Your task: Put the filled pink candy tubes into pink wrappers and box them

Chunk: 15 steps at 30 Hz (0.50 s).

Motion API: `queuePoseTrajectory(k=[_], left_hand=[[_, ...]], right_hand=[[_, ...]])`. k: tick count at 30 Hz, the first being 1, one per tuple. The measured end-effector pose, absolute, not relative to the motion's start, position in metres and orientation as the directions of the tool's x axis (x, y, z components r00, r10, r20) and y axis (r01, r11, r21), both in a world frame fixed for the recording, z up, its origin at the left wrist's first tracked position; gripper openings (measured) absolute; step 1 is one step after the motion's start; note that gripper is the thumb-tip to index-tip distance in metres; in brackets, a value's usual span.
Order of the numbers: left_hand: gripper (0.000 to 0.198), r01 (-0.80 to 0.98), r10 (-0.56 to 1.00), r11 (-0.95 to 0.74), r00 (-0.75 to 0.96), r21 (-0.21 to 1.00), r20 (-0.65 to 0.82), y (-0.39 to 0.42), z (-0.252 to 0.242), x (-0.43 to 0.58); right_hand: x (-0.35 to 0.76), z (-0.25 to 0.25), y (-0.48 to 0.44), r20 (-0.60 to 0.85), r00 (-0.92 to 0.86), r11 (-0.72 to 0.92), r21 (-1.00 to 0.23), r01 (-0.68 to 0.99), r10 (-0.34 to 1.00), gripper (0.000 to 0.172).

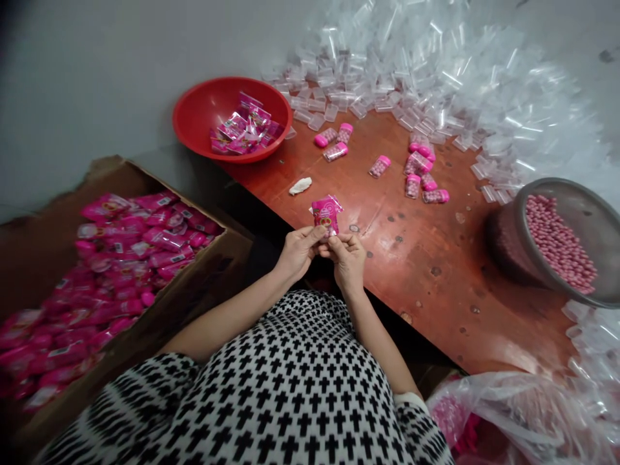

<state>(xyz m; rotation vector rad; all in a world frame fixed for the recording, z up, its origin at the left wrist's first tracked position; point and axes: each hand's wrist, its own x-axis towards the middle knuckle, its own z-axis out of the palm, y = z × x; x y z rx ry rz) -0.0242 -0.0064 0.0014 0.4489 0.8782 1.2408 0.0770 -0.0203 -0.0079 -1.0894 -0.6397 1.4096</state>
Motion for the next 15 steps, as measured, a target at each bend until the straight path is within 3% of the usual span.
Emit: queuePoseTrajectory(k=[4,8,13,15], left_hand=[[0.037,-0.649,0.93,0.326,0.09,0.687,-0.356,-0.015,-0.004,-0.022],[0.036,-0.675,0.936,0.283,0.04,0.681,-0.349,-0.023,0.0,-0.042],[0.052,-0.762,0.88,-0.154,-0.395,0.629,-0.263,-0.039,0.013,-0.103],[0.064,-0.742,0.826,-0.203,-0.48,0.638,-0.294,-0.044,0.012,-0.119]], right_hand=[[0.077,-0.012,-0.014,-0.25,0.121,-0.176,-0.885,-0.432,0.961,0.039],[0.067,-0.008,-0.013,-0.228,0.002,-0.207,-0.891,-0.404,0.974,0.034],[0.055,-0.003,-0.015,-0.185,-0.092,-0.205,-0.925,-0.32,0.978,0.028],[0.054,-0.006,-0.014,-0.19,-0.082,-0.206,-0.939,-0.274,0.978,0.027]])
